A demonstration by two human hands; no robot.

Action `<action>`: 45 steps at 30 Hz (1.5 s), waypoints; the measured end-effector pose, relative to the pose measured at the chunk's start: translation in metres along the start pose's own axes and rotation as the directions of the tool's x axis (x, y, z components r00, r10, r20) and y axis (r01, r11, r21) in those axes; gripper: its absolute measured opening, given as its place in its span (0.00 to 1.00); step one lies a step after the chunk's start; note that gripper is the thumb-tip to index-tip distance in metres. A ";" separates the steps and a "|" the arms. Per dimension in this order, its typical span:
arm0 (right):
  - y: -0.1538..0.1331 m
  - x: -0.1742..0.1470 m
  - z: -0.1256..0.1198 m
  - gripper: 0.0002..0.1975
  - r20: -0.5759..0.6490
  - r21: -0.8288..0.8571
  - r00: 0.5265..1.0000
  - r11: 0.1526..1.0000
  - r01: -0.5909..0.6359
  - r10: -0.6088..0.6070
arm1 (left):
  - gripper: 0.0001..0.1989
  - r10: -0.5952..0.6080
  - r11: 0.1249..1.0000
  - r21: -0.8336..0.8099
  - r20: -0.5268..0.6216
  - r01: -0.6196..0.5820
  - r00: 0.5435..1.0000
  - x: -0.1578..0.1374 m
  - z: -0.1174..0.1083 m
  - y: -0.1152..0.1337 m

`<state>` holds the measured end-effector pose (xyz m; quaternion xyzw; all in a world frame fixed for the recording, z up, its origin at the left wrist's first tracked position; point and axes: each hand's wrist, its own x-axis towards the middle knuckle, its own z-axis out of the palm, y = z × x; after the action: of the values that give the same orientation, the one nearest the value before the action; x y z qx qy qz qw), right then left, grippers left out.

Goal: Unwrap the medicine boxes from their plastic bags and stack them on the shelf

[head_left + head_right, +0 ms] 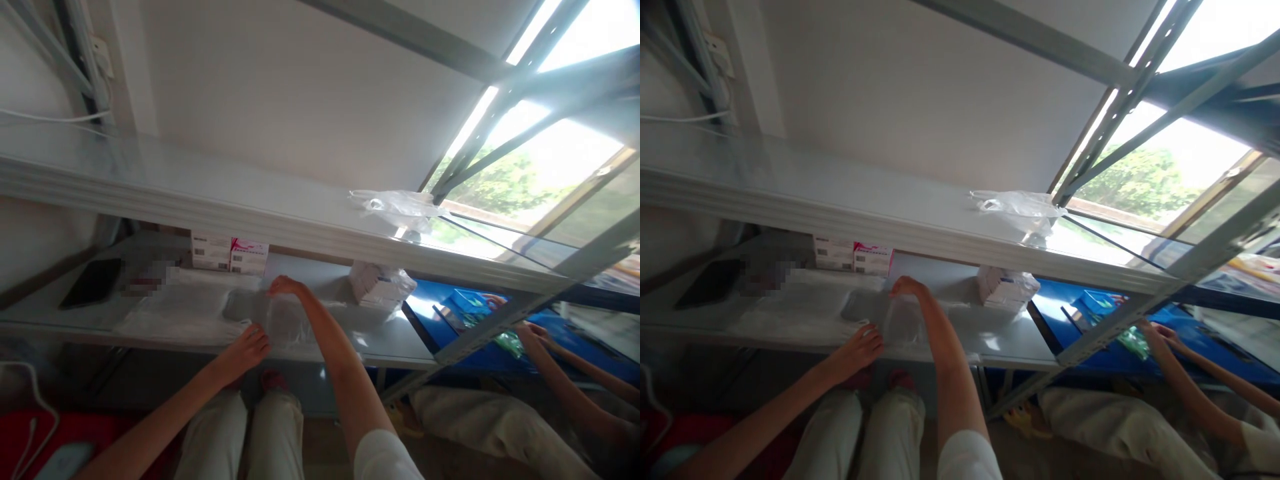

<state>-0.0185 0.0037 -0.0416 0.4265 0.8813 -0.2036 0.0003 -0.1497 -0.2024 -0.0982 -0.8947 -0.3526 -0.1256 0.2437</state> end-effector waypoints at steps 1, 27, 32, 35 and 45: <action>0.000 0.001 0.000 0.12 0.010 0.010 1.000 1.000 0.000 0.000 | 0.04 0.001 1.000 0.007 0.001 -0.001 1.000 -0.001 0.001 0.000; -0.056 -0.046 -0.035 0.16 -0.522 -0.121 0.841 0.988 0.094 -0.143 | 0.24 -0.900 0.178 -0.892 0.023 0.416 0.434 -0.041 -0.022 -0.001; -0.102 -0.023 -0.048 0.17 -0.470 -0.124 0.848 0.970 0.209 -0.243 | 0.34 -0.877 -0.383 -0.904 0.420 0.191 0.232 -0.044 -0.038 -0.009; -0.129 0.001 -0.047 0.16 -0.416 -0.182 0.859 0.953 0.243 -0.298 | 0.40 -0.827 -0.537 -0.842 0.538 0.056 0.165 -0.054 -0.058 -0.019; -0.209 0.100 0.004 0.17 -0.291 -0.161 0.886 0.932 0.326 -0.360 | 0.42 -0.901 -0.429 -0.903 0.430 -0.038 -0.054 -0.097 -0.070 -0.042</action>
<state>-0.2398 -0.0382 0.0124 0.2902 0.9410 -0.0819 -0.1537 -0.2518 -0.2676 -0.0628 -0.1975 -0.4969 -0.7571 -0.3754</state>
